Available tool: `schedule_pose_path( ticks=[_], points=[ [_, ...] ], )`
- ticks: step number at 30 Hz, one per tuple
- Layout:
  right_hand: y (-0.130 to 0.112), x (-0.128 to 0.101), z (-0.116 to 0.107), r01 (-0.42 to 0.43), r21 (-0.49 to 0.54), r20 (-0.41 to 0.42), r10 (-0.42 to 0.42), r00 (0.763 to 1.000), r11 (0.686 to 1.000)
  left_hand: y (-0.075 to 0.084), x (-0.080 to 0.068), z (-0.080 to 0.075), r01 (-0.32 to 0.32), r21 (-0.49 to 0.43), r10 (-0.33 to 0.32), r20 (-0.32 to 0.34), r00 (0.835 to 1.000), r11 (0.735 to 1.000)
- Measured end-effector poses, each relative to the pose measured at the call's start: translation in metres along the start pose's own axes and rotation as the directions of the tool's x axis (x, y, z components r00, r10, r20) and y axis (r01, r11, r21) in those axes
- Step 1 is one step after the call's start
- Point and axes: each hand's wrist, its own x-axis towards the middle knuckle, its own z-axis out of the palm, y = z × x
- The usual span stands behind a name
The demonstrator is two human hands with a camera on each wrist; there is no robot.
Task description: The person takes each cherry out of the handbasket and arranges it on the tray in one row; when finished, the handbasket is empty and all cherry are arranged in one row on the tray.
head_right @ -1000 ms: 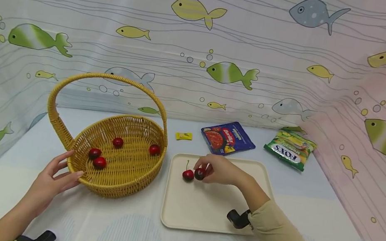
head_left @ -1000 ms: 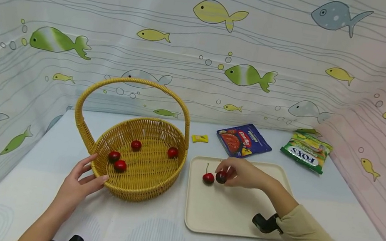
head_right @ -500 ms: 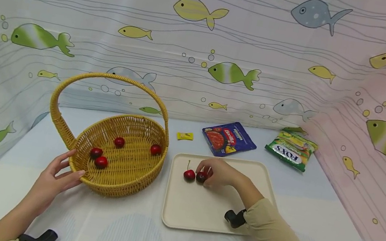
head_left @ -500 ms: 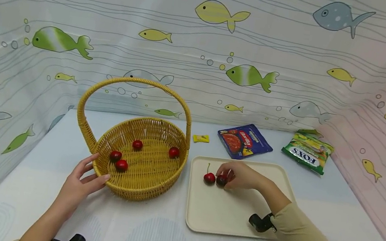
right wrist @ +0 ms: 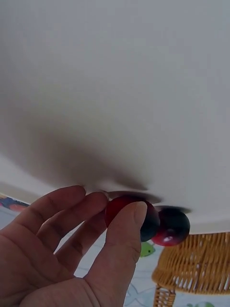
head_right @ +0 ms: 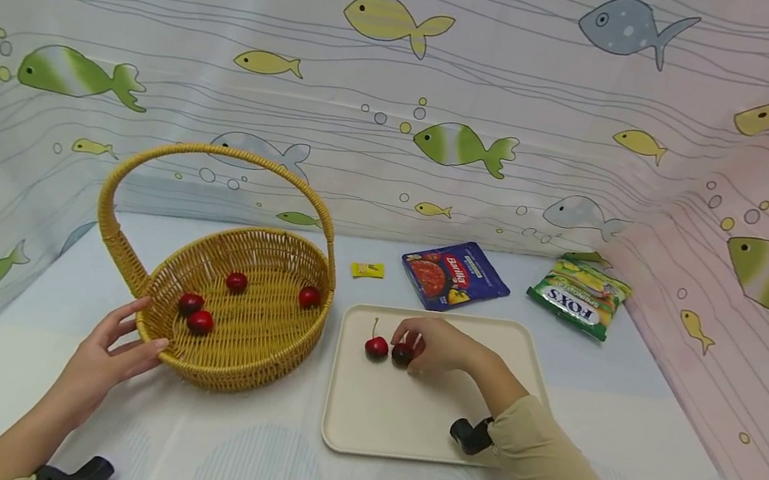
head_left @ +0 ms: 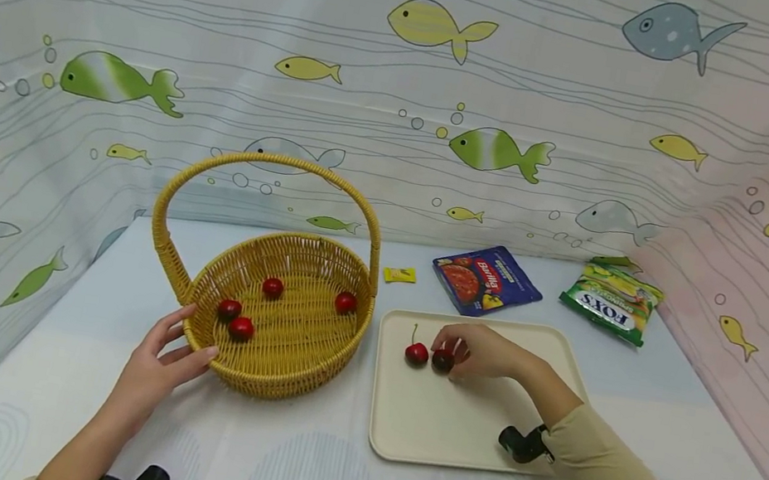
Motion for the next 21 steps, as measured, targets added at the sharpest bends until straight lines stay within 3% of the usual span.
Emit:
schedule_pose_path(
  ticks=[13,21],
  points=[
    [-0.01,-0.004,-0.014,0.008,-0.021,-0.04,-0.008,0.999,1.0,0.001,-0.001,0.0,0.003,-0.002,-0.003,-0.004,1.0,1.0],
    [-0.04,0.005,-0.029,0.104,0.03,-0.071,-0.102,0.992,0.994,0.0,0.0,0.0,0.001,-0.008,-0.001,-0.002,1.0,1.0]
  ],
)
